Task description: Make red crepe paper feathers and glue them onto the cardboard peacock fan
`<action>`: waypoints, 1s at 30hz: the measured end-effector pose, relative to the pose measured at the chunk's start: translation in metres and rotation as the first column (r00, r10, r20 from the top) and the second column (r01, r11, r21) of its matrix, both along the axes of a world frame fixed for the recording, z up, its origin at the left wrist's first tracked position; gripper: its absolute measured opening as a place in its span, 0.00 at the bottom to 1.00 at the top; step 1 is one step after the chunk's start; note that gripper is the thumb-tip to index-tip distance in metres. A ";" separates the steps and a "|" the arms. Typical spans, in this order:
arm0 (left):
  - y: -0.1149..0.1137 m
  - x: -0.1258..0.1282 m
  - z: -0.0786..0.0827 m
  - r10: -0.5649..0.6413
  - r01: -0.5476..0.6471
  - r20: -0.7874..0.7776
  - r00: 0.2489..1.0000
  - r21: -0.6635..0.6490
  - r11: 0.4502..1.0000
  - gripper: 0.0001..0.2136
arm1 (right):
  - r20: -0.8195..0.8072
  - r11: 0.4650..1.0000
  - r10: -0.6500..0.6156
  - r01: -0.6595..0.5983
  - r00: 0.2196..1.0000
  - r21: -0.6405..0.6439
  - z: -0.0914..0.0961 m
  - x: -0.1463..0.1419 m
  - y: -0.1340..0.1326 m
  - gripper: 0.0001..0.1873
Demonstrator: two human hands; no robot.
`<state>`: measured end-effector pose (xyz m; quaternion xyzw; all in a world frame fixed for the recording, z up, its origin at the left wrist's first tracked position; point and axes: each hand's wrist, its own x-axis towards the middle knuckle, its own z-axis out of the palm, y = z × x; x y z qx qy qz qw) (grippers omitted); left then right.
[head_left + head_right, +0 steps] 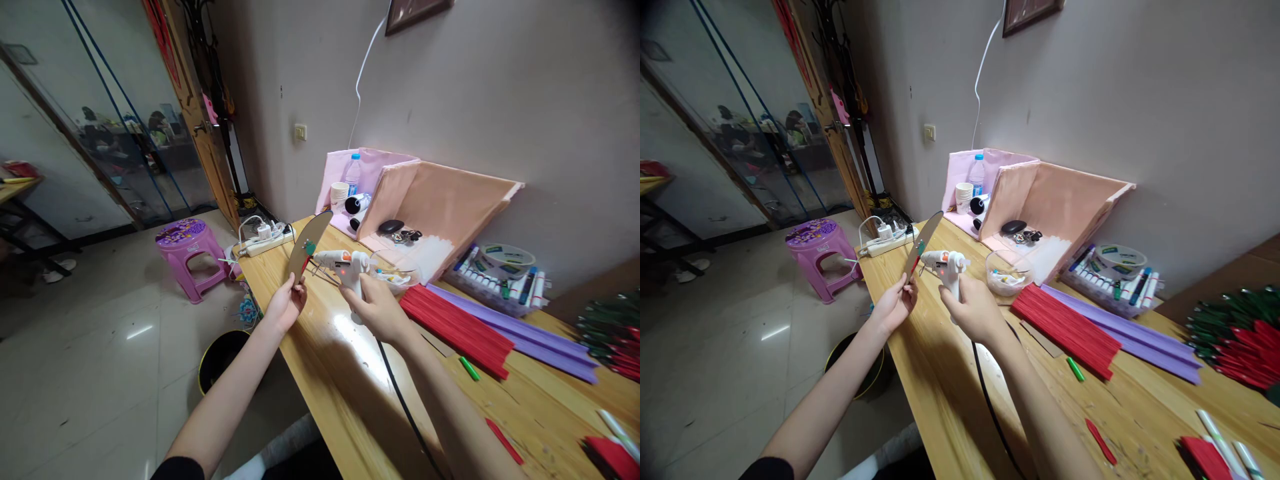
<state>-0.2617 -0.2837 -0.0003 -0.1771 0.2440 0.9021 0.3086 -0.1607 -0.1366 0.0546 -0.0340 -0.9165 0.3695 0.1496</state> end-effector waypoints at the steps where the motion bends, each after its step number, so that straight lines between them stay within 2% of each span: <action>1: 0.000 0.000 0.000 0.002 -0.002 -0.001 1.000 -0.002 1.000 0.10 | -0.005 1.000 0.001 -0.001 1.000 0.002 0.000 0.000 0.000 0.15; 15: 0.001 -0.001 -0.002 -0.002 0.001 -0.025 1.000 -0.020 1.000 0.09 | -0.006 0.999 -0.017 0.017 1.000 0.049 0.007 0.005 0.000 0.13; 23: 0.000 -0.002 -0.002 -0.018 0.016 -0.047 0.999 -0.041 0.999 0.11 | -0.049 0.998 -0.036 0.039 0.998 0.050 0.005 0.004 0.001 0.11; 26: -0.002 -0.004 0.002 -0.008 0.005 -0.060 0.998 -0.047 0.999 0.11 | -0.087 0.999 -0.028 0.024 0.996 -0.044 -0.001 0.002 0.003 0.12; 30: -0.013 -0.009 0.008 0.040 -0.045 -0.111 0.993 -0.043 0.998 0.13 | -0.165 0.954 -0.121 0.069 0.979 -0.293 -0.022 -0.014 0.007 0.15</action>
